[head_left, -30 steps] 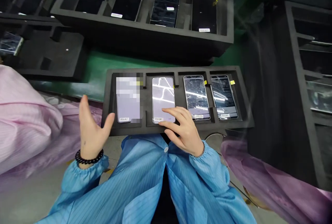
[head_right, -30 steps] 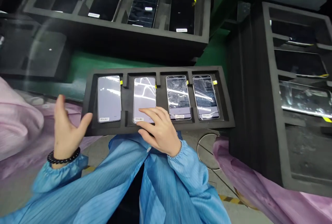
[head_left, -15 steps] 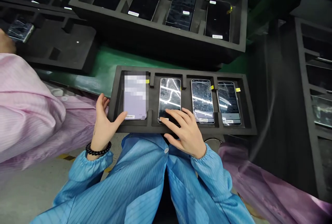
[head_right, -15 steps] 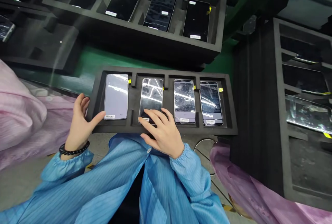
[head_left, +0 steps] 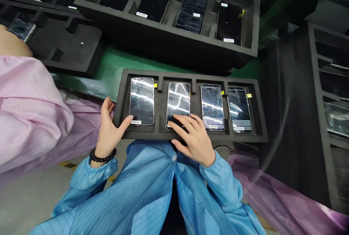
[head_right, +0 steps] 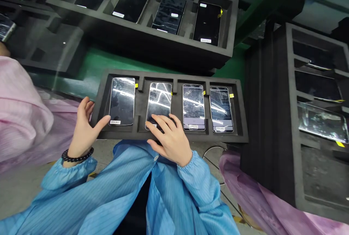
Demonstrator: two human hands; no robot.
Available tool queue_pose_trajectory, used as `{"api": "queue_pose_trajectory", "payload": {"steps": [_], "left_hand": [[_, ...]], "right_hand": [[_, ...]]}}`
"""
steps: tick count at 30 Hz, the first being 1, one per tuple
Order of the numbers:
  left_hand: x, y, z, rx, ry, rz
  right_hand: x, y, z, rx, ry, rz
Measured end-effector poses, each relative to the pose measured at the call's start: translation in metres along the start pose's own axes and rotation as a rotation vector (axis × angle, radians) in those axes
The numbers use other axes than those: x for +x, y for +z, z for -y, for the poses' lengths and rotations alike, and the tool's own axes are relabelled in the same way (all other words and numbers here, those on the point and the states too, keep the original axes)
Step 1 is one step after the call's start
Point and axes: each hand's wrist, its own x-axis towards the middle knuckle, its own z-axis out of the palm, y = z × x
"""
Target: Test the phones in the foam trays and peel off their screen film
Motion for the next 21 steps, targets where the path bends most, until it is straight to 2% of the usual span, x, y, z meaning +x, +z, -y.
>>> {"api": "queue_pose_trajectory", "payload": {"steps": [21], "left_hand": [[-0.0006, -0.0013, -0.0003, -0.015, 0.015, 0.018]], "right_hand": [[-0.0015, 0.002, 0.0001, 0.029, 0.027, 0.003]]}}
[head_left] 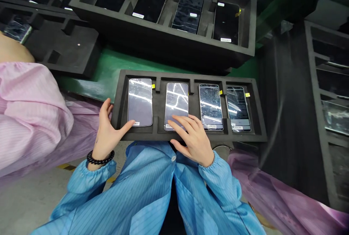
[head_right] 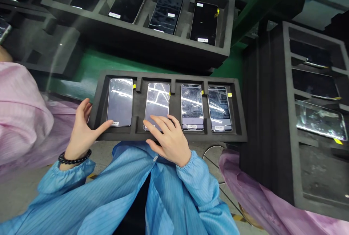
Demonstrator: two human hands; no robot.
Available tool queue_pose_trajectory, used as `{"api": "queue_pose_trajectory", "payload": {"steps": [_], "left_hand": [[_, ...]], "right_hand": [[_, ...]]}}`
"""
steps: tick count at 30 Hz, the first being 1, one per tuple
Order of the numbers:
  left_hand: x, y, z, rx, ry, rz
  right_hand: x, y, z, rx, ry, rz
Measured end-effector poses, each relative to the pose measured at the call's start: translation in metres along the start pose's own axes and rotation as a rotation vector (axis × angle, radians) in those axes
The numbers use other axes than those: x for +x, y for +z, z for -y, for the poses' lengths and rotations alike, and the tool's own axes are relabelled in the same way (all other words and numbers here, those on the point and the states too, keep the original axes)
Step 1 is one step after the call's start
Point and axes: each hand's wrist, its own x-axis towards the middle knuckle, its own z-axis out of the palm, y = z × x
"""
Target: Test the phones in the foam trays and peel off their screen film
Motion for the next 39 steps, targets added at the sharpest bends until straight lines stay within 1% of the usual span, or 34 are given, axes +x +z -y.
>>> {"api": "queue_pose_trajectory", "payload": {"steps": [7, 11, 14, 19, 24, 28, 34, 39], "left_hand": [[-0.0016, -0.001, -0.0004, -0.077, -0.034, 0.006], [-0.0007, -0.0013, 0.0002, -0.035, -0.03, 0.011], [-0.0001, -0.001, 0.0003, 0.022, -0.012, 0.006], [-0.0007, -0.0008, -0.0017, -0.017, -0.02, 0.011], [-0.0011, -0.0012, -0.0019, -0.016, -0.02, 0.022], [-0.0006, -0.0002, -0.002, 0.035, -0.016, -0.003], [-0.0007, -0.0002, 0.0004, -0.008, -0.01, -0.006], [-0.0012, -0.0008, 0.0003, 0.036, -0.015, -0.009]], "right_hand": [[0.0004, -0.0013, 0.0001, -0.032, -0.025, 0.007], [0.0005, -0.0009, -0.0001, -0.011, -0.005, 0.029], [0.0011, -0.0013, -0.0002, -0.001, -0.004, 0.006], [0.0018, -0.002, 0.0002, -0.022, -0.018, -0.035], [0.0014, -0.0018, 0.0004, -0.019, -0.012, -0.016], [0.0016, -0.0015, 0.0005, -0.048, -0.022, 0.01], [0.0008, -0.001, 0.0001, -0.016, -0.001, -0.019], [0.0008, -0.0015, 0.0008, -0.006, 0.008, -0.002]]}}
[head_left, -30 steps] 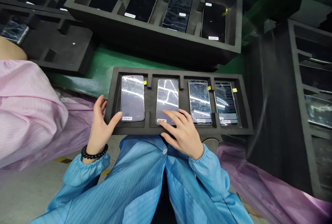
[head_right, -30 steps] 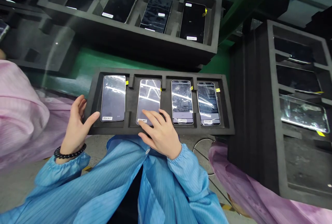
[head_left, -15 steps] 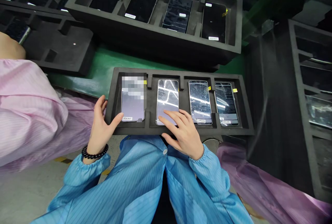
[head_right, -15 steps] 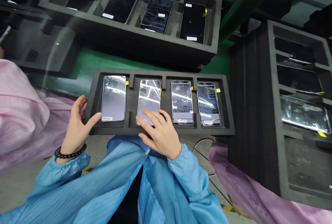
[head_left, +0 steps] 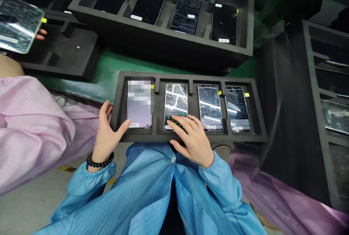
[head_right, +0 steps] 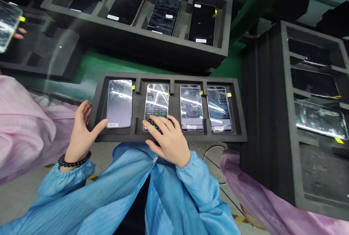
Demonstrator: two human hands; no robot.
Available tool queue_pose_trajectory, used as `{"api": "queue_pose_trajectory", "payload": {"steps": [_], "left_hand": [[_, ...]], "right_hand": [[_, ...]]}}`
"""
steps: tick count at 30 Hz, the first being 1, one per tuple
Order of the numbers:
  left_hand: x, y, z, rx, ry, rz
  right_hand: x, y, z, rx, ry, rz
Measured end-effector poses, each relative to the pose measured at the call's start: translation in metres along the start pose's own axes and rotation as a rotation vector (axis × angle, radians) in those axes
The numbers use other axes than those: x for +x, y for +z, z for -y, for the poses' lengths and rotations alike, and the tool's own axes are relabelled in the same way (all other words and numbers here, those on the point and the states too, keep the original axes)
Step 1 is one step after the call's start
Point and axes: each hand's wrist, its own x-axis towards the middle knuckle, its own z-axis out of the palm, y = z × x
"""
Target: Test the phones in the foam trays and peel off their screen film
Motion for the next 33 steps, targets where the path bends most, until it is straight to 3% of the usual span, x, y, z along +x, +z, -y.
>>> {"api": "queue_pose_trajectory", "payload": {"steps": [8, 16, 19, 22, 26, 31, 33], "left_hand": [[0.001, 0.002, -0.001, 0.081, 0.036, -0.018], [-0.001, 0.0, 0.008, 0.027, 0.084, -0.034], [-0.005, -0.001, 0.0, 0.13, 0.158, -0.089], [-0.008, -0.002, -0.019, 0.291, 0.33, -0.145], [-0.004, 0.004, -0.037, 0.407, 0.56, -0.061], [0.001, 0.015, -0.033, 0.45, 0.549, 0.055], [0.001, 0.015, -0.031, 0.436, 0.546, 0.042]], "right_hand": [[0.002, -0.002, 0.0, -0.006, -0.014, -0.021], [0.0, -0.007, -0.003, 0.099, -0.004, -0.043], [0.0, -0.014, -0.007, 0.144, 0.025, -0.071], [0.004, -0.02, -0.013, 0.145, 0.074, -0.114], [0.011, -0.022, -0.022, 0.073, 0.164, -0.211], [0.013, -0.015, -0.027, -0.018, 0.183, -0.199], [0.013, -0.014, -0.028, -0.012, 0.175, -0.167]]}}
